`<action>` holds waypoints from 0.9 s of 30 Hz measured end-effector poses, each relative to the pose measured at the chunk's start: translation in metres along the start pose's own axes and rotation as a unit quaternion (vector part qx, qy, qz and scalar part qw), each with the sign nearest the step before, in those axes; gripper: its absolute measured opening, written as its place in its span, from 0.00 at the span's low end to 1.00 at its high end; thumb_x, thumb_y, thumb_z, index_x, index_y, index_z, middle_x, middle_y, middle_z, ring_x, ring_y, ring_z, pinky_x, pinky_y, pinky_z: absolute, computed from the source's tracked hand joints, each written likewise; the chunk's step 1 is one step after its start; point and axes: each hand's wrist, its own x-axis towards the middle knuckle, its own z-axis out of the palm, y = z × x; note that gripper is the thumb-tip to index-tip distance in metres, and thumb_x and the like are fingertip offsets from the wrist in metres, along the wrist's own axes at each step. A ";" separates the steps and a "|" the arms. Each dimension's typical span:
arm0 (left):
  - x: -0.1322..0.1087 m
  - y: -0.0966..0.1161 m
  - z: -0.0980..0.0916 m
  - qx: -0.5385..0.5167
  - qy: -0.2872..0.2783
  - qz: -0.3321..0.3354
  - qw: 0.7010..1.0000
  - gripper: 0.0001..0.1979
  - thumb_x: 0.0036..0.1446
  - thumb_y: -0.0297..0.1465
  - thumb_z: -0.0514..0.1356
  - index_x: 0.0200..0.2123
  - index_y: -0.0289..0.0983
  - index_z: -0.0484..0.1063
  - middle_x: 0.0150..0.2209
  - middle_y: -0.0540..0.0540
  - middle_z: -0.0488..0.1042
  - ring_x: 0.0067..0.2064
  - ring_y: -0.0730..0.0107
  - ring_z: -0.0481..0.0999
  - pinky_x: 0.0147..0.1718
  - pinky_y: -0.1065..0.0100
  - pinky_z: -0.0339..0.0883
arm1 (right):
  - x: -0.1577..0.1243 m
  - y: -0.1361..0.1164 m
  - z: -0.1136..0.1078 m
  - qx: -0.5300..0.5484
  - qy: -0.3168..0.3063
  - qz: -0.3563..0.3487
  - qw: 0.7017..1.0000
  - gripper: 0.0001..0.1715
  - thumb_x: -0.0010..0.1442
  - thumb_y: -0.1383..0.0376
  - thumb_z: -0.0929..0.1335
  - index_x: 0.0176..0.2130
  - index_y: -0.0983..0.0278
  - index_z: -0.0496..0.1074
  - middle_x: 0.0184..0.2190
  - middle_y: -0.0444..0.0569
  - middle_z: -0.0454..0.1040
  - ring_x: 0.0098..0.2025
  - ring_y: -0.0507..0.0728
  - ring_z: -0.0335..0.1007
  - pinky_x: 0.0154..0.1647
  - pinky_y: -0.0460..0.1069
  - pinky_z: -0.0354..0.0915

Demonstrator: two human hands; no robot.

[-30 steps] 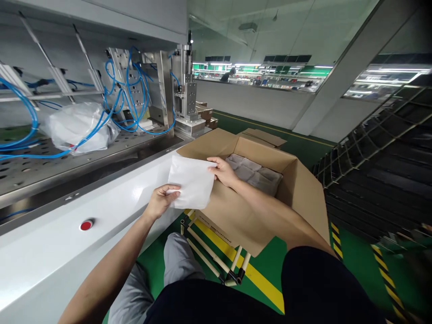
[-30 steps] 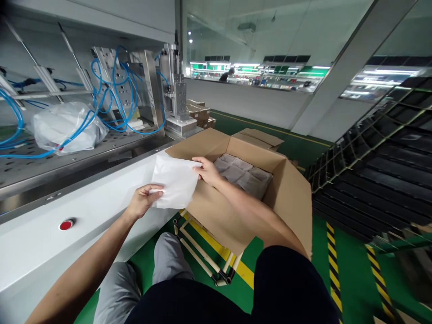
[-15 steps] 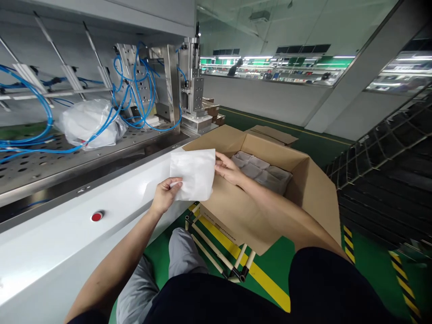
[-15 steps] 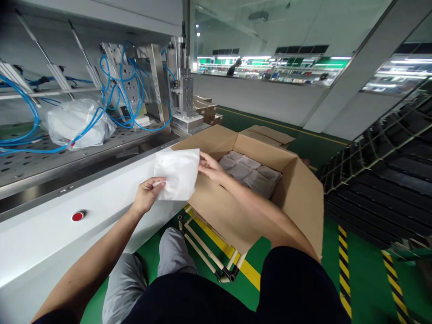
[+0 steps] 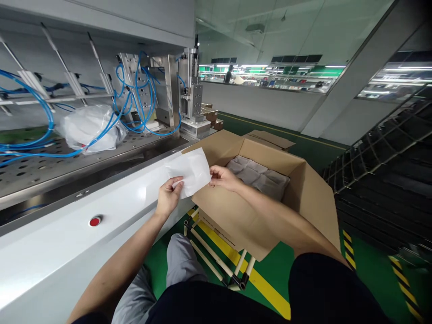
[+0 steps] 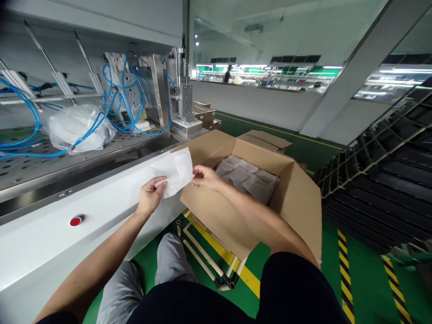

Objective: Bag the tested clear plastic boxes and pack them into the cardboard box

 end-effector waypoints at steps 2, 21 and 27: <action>0.000 -0.001 0.001 0.015 -0.003 0.002 1.000 0.28 0.56 0.51 0.68 0.49 0.35 0.81 0.22 0.51 0.65 0.23 0.75 0.55 0.22 0.70 0.52 | 0.000 0.002 0.000 -0.032 0.044 -0.004 0.998 0.30 0.52 0.44 0.79 0.37 0.65 0.71 0.26 0.47 0.77 0.26 0.53 0.74 0.25 0.46 0.71; -0.005 -0.005 0.010 0.056 -0.009 0.016 0.998 0.27 0.60 0.51 0.64 0.51 0.36 0.80 0.22 0.51 0.65 0.23 0.73 0.58 0.24 0.70 0.53 | -0.005 0.002 0.000 -0.226 0.147 -0.056 0.961 0.20 0.61 0.51 0.70 0.28 0.62 0.67 0.23 0.45 0.73 0.26 0.53 0.68 0.27 0.46 0.62; -0.007 -0.005 0.009 0.076 -0.006 0.024 0.997 0.24 0.61 0.49 0.63 0.50 0.37 0.81 0.23 0.51 0.66 0.24 0.72 0.58 0.25 0.69 0.54 | -0.005 -0.002 0.004 -0.220 0.137 -0.126 0.958 0.20 0.56 0.52 0.74 0.42 0.62 0.71 0.32 0.45 0.75 0.32 0.53 0.68 0.35 0.48 0.64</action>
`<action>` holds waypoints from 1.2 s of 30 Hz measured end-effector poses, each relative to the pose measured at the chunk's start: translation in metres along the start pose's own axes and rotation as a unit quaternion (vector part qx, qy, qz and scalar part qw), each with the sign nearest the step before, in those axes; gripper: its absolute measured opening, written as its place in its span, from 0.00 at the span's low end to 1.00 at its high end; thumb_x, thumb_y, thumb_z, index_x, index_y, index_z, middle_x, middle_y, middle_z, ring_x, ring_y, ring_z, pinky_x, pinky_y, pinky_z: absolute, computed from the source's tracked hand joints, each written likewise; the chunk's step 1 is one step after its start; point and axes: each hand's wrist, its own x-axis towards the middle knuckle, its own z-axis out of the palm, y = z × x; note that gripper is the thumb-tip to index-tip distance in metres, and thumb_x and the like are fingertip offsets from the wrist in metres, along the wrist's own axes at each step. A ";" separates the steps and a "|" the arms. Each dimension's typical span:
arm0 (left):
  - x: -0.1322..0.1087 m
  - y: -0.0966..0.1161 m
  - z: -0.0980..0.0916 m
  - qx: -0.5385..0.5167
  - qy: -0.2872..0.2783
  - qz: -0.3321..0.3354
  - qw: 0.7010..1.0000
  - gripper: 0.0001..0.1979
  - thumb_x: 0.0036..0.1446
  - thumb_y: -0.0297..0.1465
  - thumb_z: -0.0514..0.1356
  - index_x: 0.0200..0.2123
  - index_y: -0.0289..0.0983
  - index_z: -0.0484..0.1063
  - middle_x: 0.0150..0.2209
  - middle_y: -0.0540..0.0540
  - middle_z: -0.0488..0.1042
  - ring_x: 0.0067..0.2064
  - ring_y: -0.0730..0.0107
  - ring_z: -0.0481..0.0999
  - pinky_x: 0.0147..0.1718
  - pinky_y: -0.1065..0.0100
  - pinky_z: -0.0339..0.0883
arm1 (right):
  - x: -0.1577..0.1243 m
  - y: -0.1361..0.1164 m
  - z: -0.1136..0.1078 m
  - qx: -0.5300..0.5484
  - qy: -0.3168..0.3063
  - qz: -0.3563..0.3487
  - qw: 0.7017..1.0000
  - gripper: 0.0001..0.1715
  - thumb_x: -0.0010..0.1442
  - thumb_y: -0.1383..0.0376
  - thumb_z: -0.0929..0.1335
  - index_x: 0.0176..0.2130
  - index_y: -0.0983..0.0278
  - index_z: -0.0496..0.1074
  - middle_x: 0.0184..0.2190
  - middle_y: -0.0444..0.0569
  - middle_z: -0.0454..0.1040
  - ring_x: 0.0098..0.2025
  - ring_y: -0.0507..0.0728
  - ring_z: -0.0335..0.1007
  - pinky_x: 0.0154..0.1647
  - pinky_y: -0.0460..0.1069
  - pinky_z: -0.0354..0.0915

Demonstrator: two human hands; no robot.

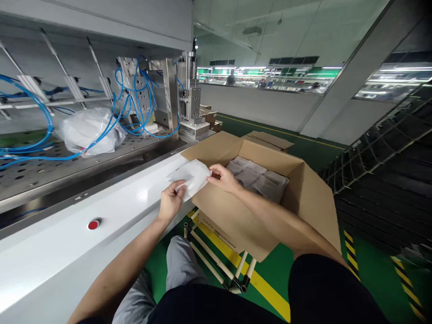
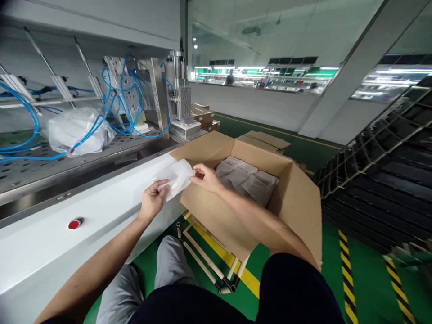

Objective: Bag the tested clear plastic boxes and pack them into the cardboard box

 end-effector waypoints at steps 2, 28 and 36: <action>0.000 -0.001 0.000 0.006 -0.004 0.005 1.000 0.22 0.61 0.47 0.63 0.50 0.38 0.81 0.24 0.50 0.68 0.24 0.71 0.59 0.26 0.69 0.55 | 0.000 -0.002 0.000 -0.038 0.005 -0.013 0.999 0.15 0.58 0.53 0.72 0.36 0.62 0.71 0.30 0.45 0.73 0.31 0.52 0.66 0.35 0.47 0.62; 0.010 -0.006 -0.027 -0.082 -0.036 -0.034 0.995 0.33 0.61 0.53 0.63 0.60 0.37 0.76 0.61 0.39 0.75 0.63 0.54 0.72 0.65 0.59 0.66 | 0.001 0.016 -0.002 -0.070 0.052 0.046 0.995 0.15 0.61 0.53 0.68 0.35 0.62 0.72 0.29 0.45 0.74 0.28 0.52 0.67 0.29 0.46 0.63; 0.016 0.013 -0.087 0.061 0.017 -0.007 0.998 0.35 0.58 0.52 0.61 0.60 0.34 0.76 0.48 0.38 0.82 0.45 0.57 0.80 0.44 0.62 0.77 | 0.001 0.004 -0.006 -0.062 -0.004 0.034 0.998 0.18 0.61 0.51 0.68 0.38 0.63 0.76 0.36 0.48 0.79 0.38 0.55 0.72 0.39 0.48 0.66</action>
